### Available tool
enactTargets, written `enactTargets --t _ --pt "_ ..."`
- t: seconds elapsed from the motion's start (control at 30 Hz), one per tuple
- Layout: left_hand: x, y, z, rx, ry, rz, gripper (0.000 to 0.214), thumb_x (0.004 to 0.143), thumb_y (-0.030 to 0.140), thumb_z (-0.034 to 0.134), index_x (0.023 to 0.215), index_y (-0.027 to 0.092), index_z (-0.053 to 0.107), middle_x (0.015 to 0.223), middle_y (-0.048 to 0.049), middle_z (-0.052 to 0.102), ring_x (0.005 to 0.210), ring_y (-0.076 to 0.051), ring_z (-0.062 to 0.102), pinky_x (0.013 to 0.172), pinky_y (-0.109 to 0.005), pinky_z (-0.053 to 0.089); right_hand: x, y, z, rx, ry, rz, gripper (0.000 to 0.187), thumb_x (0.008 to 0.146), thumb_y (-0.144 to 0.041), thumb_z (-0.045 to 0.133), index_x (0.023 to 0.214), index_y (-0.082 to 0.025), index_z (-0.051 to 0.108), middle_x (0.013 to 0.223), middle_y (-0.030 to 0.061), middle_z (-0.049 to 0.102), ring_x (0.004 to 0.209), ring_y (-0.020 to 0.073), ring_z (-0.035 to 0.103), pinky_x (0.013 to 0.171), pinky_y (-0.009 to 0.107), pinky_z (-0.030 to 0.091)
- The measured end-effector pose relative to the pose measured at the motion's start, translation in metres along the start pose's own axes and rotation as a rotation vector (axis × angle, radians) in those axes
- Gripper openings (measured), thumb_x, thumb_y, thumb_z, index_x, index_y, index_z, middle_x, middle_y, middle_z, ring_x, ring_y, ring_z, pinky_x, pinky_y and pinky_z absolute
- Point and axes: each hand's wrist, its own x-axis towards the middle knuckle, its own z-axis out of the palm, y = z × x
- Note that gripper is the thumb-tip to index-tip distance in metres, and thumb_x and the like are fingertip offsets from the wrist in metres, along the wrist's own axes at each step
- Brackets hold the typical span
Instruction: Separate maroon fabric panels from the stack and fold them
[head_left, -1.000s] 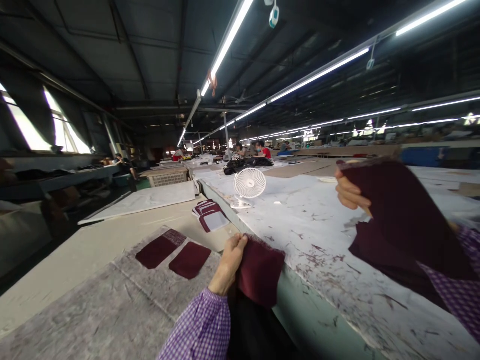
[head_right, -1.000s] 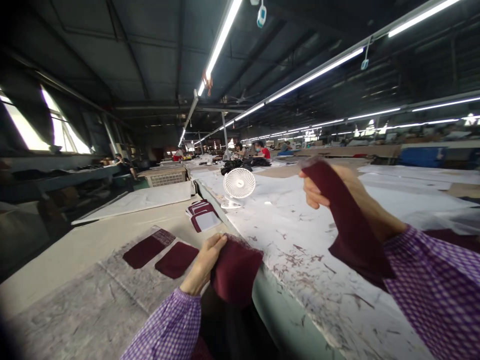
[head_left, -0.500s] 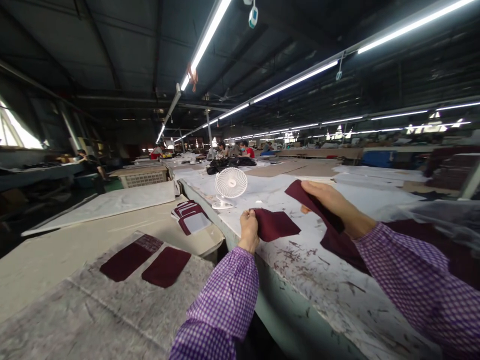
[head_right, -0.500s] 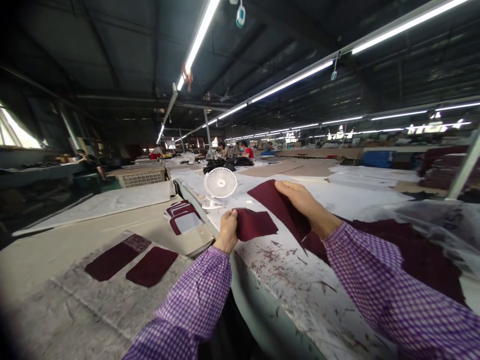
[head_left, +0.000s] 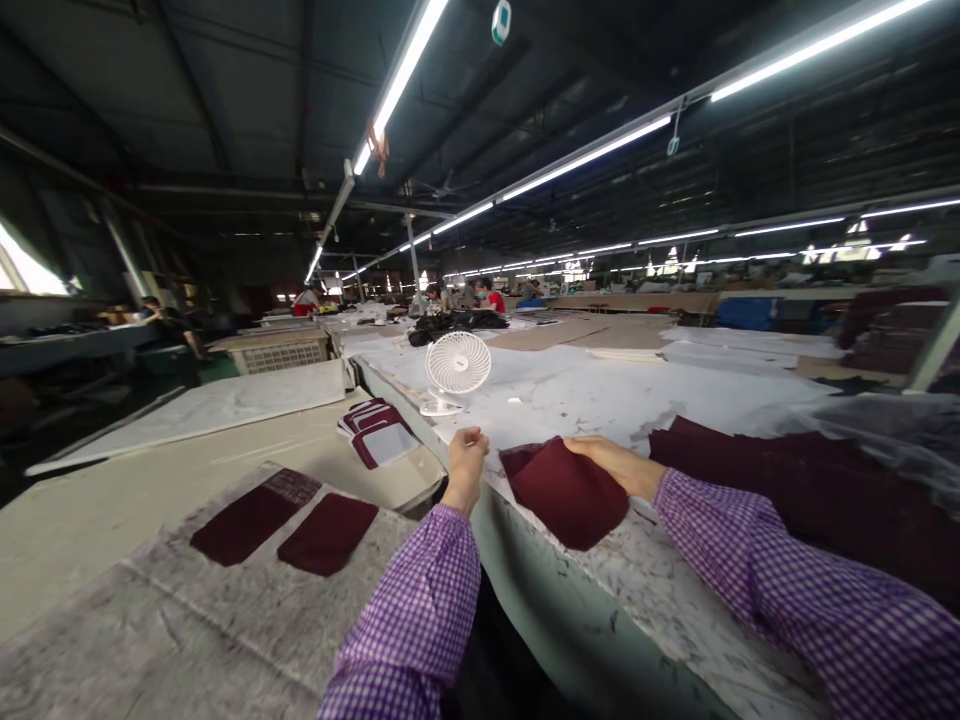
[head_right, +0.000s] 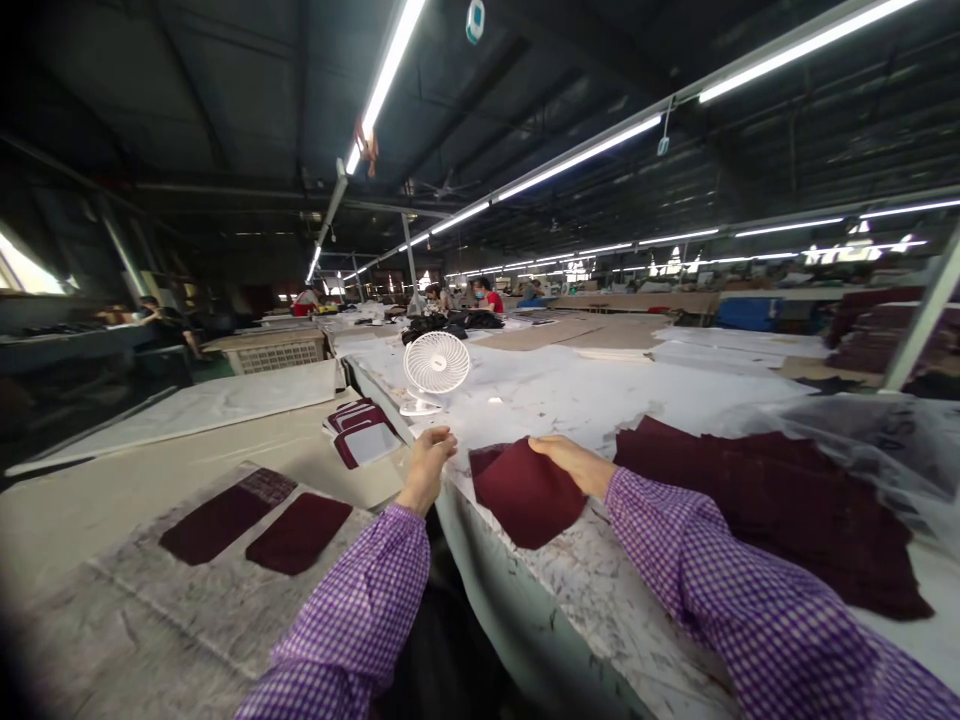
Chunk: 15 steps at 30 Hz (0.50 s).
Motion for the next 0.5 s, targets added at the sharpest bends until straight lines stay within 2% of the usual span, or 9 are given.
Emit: enactTargets --t 0.1,0.17,0.27,0.37,0.5 --pt "-0.017 -0.001 -0.003 0.051 -0.188 0.069 0.009 0.080 0.019 0.055 0.088 0.015 0.057 0.081 -0.0042 0.063 0.071 -0.013 0.062 0.069 -0.027 0.049 -0.002 -0.005 0.001 -0.017 0.006 0.020 0.015 0.084 -0.020 0.053 0.077 -0.012 0.063 0.063 0.0059 0.070 0.053 0.0160 0.065 0.051 0.026 0.052" --pt "-0.028 -0.003 -0.002 0.115 -0.330 0.089 0.009 0.077 0.017 0.057 0.083 0.014 0.062 0.076 -0.0053 0.066 0.070 -0.015 0.063 0.068 -0.029 0.050 -0.005 -0.011 0.002 -0.046 0.014 -0.005 0.014 0.083 -0.021 0.055 0.079 -0.012 0.064 0.068 0.0074 0.071 0.058 0.0172 0.066 0.056 0.027 0.054" --pt "-0.036 -0.002 0.000 0.222 -0.419 0.148 0.010 0.070 0.009 0.061 0.074 0.016 0.068 0.071 -0.0031 0.068 0.068 -0.016 0.061 0.070 -0.031 0.049 -0.011 -0.026 -0.001 -0.116 0.078 -0.104 0.016 0.082 -0.028 0.055 0.082 -0.014 0.063 0.071 0.0076 0.071 0.062 0.0191 0.066 0.058 0.030 0.054" --pt "-0.040 0.005 0.000 0.274 -0.355 0.229 0.013 0.071 0.011 0.060 0.076 0.019 0.069 0.075 -0.0025 0.068 0.073 -0.017 0.060 0.079 -0.034 0.048 -0.017 -0.045 -0.005 -0.219 0.234 -0.273 0.017 0.084 -0.033 0.050 0.081 -0.018 0.059 0.071 0.0039 0.067 0.064 0.0181 0.063 0.057 0.029 0.050" --pt "-0.056 0.020 0.000 0.245 -0.168 0.310 0.017 0.082 0.024 0.053 0.093 0.017 0.064 0.091 -0.0078 0.066 0.087 -0.019 0.058 0.090 -0.039 0.044 -0.031 -0.062 0.004 -0.443 0.446 -0.536 0.030 0.083 -0.039 0.049 0.060 -0.020 0.048 0.058 -0.0018 0.050 0.058 0.0141 0.047 0.053 0.026 0.036"
